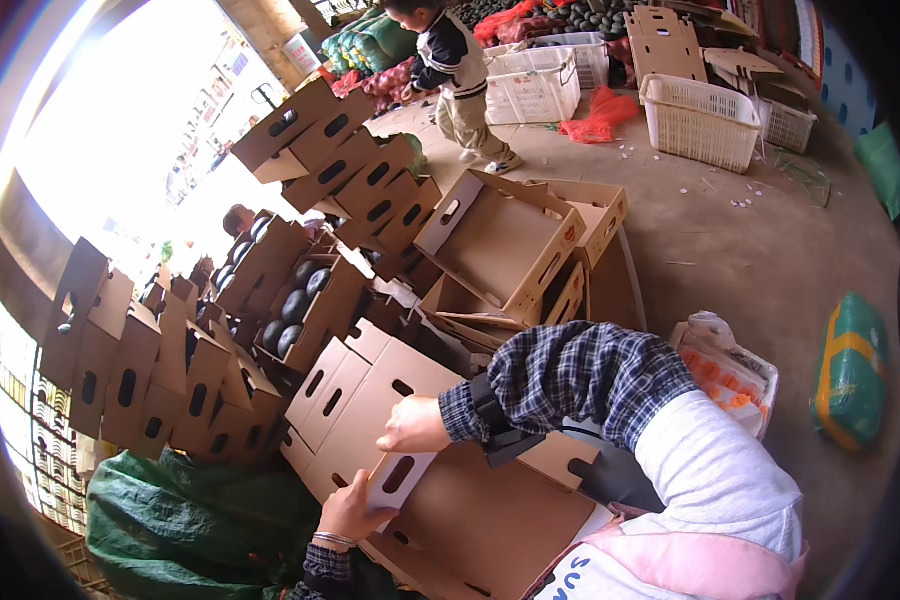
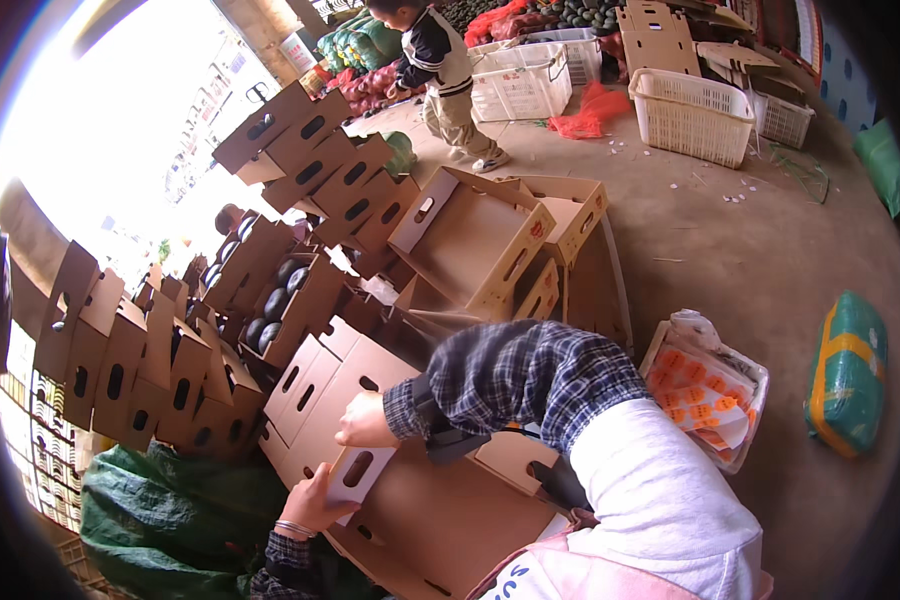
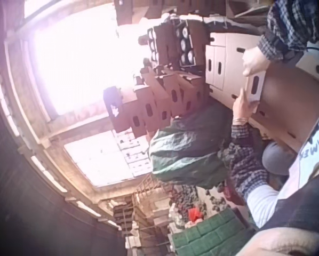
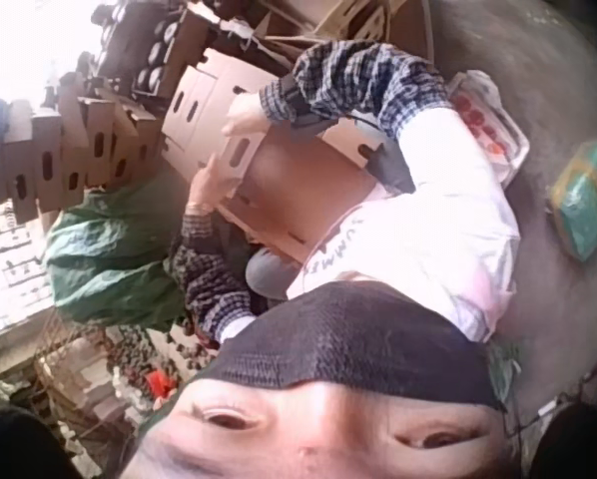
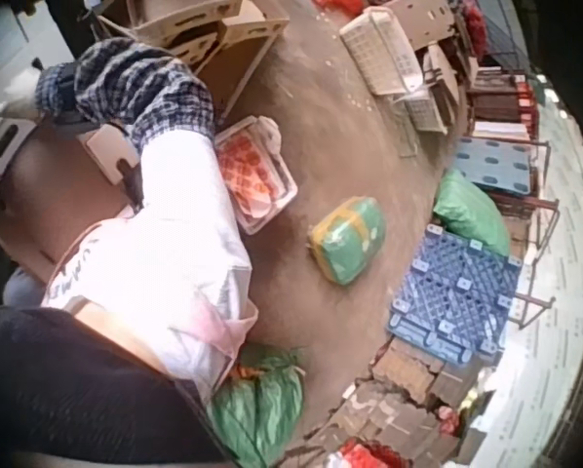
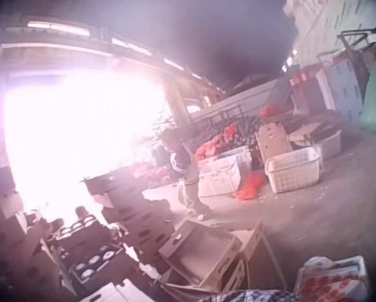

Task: Assembling cardboard boxes and packing small pumpkins into them.

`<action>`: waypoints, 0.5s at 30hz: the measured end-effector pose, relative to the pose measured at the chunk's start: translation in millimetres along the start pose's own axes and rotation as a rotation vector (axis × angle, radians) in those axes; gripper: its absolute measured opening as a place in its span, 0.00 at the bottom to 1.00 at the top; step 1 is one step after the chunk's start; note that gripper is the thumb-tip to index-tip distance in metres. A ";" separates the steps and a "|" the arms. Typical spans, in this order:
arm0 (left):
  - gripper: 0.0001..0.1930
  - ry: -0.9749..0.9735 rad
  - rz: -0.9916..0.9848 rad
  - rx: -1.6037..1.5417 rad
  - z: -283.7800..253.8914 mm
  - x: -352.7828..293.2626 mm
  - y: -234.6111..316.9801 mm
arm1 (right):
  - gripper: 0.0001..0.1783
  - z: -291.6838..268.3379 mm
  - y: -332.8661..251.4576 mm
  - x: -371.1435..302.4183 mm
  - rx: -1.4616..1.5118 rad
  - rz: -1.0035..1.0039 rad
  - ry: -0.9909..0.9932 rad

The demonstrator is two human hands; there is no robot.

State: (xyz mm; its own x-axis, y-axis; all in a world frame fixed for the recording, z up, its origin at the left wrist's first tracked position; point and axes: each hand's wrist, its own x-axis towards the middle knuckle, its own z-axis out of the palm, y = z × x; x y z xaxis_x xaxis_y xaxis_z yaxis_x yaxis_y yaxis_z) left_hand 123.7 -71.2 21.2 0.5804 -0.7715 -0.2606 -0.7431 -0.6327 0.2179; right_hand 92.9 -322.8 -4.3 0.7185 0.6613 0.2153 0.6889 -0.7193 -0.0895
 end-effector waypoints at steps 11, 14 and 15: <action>0.13 0.710 -0.022 -0.033 -21.7 3.8 -62.7 | 0.57 -37.5 -3.0 -80.9 0.234 0.534 0.177; 0.19 0.929 -0.023 -0.875 -58.2 21.3 -31.7 | 0.33 -59.6 13.8 -132.1 0.662 0.623 0.047; 0.24 1.068 0.035 -1.136 -67.9 24.0 4.7 | 0.32 -50.6 28.2 -147.7 0.423 0.641 0.277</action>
State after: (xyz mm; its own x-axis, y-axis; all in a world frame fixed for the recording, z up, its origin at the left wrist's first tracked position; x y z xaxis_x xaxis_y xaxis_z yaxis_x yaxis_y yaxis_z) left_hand 156.7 -97.3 79.8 0.8942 -0.1631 0.4169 -0.4146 0.0496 0.9086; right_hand 1.4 -451.6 10.6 0.9738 0.0323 0.2253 0.1698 -0.7623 -0.6246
